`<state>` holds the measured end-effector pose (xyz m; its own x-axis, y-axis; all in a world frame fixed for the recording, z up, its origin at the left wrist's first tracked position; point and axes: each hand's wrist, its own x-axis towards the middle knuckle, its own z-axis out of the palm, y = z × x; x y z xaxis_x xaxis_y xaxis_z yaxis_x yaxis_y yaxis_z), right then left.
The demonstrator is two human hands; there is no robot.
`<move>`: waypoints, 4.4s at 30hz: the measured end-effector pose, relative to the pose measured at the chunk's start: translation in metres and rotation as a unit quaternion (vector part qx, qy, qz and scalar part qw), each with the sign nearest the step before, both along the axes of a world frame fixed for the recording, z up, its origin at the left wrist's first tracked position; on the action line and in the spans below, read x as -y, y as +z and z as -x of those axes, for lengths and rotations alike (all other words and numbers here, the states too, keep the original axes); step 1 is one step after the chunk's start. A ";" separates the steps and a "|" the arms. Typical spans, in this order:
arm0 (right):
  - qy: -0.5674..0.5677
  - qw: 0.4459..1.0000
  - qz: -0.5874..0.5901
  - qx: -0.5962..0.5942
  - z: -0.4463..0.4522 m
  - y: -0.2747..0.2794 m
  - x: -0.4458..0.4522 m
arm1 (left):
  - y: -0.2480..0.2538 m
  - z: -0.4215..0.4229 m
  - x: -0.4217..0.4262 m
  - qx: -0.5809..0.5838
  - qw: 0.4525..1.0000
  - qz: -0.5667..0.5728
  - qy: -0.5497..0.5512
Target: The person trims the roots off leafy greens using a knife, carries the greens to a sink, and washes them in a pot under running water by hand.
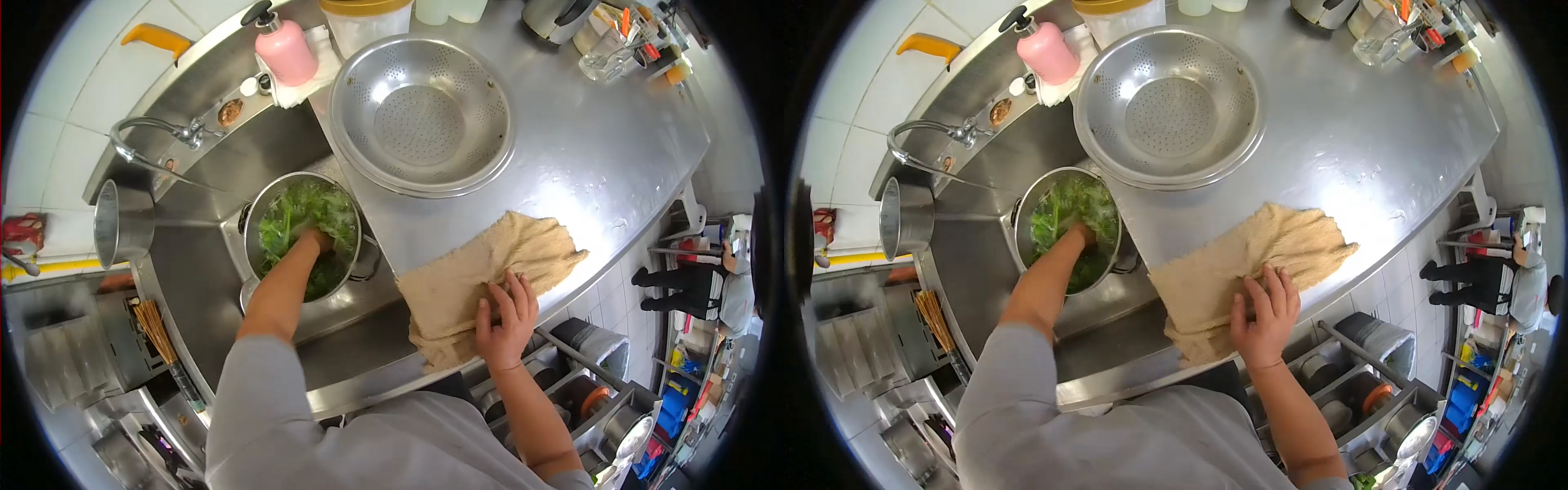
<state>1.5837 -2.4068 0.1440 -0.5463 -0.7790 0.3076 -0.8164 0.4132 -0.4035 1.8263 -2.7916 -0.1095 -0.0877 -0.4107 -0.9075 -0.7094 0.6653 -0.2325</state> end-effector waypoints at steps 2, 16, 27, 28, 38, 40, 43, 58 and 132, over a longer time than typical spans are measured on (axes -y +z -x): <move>-0.001 1.000 0.002 -0.005 0.001 0.000 0.002 | -0.044 -0.018 0.006 -0.088 0.985 0.086 0.122; -0.002 1.000 0.027 -0.005 -0.003 0.003 0.000 | 0.190 -0.085 -0.020 -0.566 0.709 -0.050 0.417; 0.014 1.000 0.008 -0.020 -0.006 -0.005 -0.002 | 0.091 -0.046 -0.047 -0.221 0.961 0.115 0.124; 0.017 1.000 -0.003 -0.023 -0.006 -0.004 -0.001 | 0.084 -0.039 -0.045 -0.231 0.948 0.094 0.201; 0.160 0.982 0.051 -0.085 -0.010 0.078 0.071 | 0.206 -0.054 -0.059 -0.452 0.872 -0.059 0.177; 0.166 0.976 0.071 -0.119 -0.003 0.092 0.111 | 0.191 -0.079 -0.039 -0.499 0.838 -0.029 0.219; 0.152 0.976 0.017 -0.157 0.011 0.090 0.156 | 0.172 -0.089 -0.021 -0.448 0.807 0.148 0.355; 0.379 0.915 0.133 -0.032 0.053 0.172 0.162 | 0.227 -0.075 -0.179 -0.489 0.796 0.080 0.347; 0.433 0.661 -0.580 -0.199 -0.323 0.049 0.294 | -0.087 -0.294 -0.005 -0.442 0.369 0.275 0.770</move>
